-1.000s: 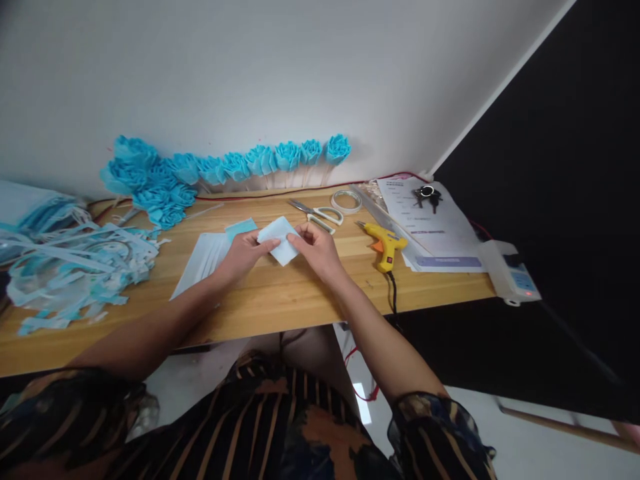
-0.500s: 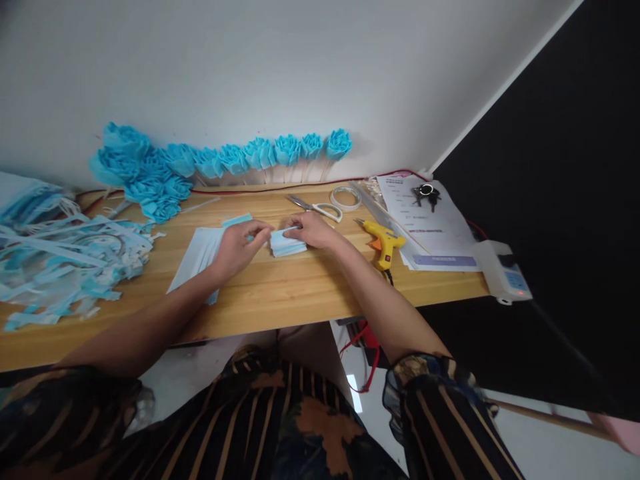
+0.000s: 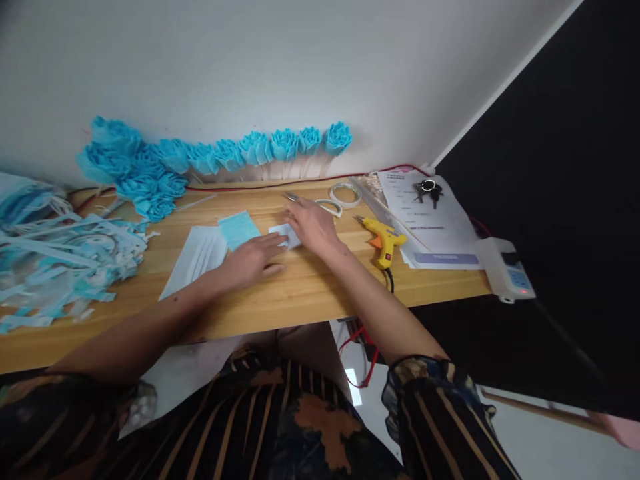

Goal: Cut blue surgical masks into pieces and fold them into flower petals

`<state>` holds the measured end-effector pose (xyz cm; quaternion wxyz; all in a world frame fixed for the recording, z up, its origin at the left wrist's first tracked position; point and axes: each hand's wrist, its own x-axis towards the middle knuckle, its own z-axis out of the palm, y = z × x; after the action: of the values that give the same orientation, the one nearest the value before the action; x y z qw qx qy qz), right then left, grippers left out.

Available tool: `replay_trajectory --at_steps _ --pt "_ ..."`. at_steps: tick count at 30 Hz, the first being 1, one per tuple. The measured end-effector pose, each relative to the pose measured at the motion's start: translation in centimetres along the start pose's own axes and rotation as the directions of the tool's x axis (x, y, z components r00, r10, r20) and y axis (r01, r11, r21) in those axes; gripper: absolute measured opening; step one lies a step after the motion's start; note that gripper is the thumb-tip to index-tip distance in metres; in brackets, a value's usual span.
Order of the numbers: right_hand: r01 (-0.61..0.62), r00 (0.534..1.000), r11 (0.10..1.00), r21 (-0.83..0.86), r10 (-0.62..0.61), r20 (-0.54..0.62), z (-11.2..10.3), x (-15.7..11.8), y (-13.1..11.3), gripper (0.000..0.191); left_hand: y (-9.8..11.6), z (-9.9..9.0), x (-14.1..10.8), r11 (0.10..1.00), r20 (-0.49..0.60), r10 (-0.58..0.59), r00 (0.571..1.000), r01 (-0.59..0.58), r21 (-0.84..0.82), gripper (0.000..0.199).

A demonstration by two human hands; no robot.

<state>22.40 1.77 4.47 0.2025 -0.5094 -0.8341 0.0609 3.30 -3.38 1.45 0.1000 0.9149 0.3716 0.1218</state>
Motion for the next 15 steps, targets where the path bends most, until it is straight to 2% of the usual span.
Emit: replay_trajectory --at_steps 3,6,9,12,15 --pt "0.027 0.994 0.999 -0.043 -0.023 0.106 -0.5 -0.8 -0.5 0.022 0.0 0.0 0.0 1.000 0.020 -0.026 0.999 0.026 0.013 0.040" --pt "0.028 0.975 0.994 -0.109 -0.003 0.224 0.2 -1.8 -0.4 0.025 -0.2 0.2 0.0 0.999 0.034 -0.029 0.999 0.028 0.027 0.041" --pt "-0.044 0.975 0.981 -0.187 0.083 0.207 1.2 -2.6 -0.4 0.028 -0.5 0.2 -0.1 0.999 0.050 -0.032 0.998 0.030 0.040 0.041" --pt "-0.060 0.970 0.967 -0.249 0.115 0.216 1.6 -3.0 -0.9 0.029 -0.4 -0.3 0.0 1.000 0.044 -0.024 0.999 0.024 0.004 0.040" --pt "-0.063 0.963 0.963 -0.262 0.127 0.238 1.5 -2.7 -1.3 0.029 0.9 -1.2 1.0 0.996 -0.042 -0.041 0.998 0.038 -0.084 0.032"
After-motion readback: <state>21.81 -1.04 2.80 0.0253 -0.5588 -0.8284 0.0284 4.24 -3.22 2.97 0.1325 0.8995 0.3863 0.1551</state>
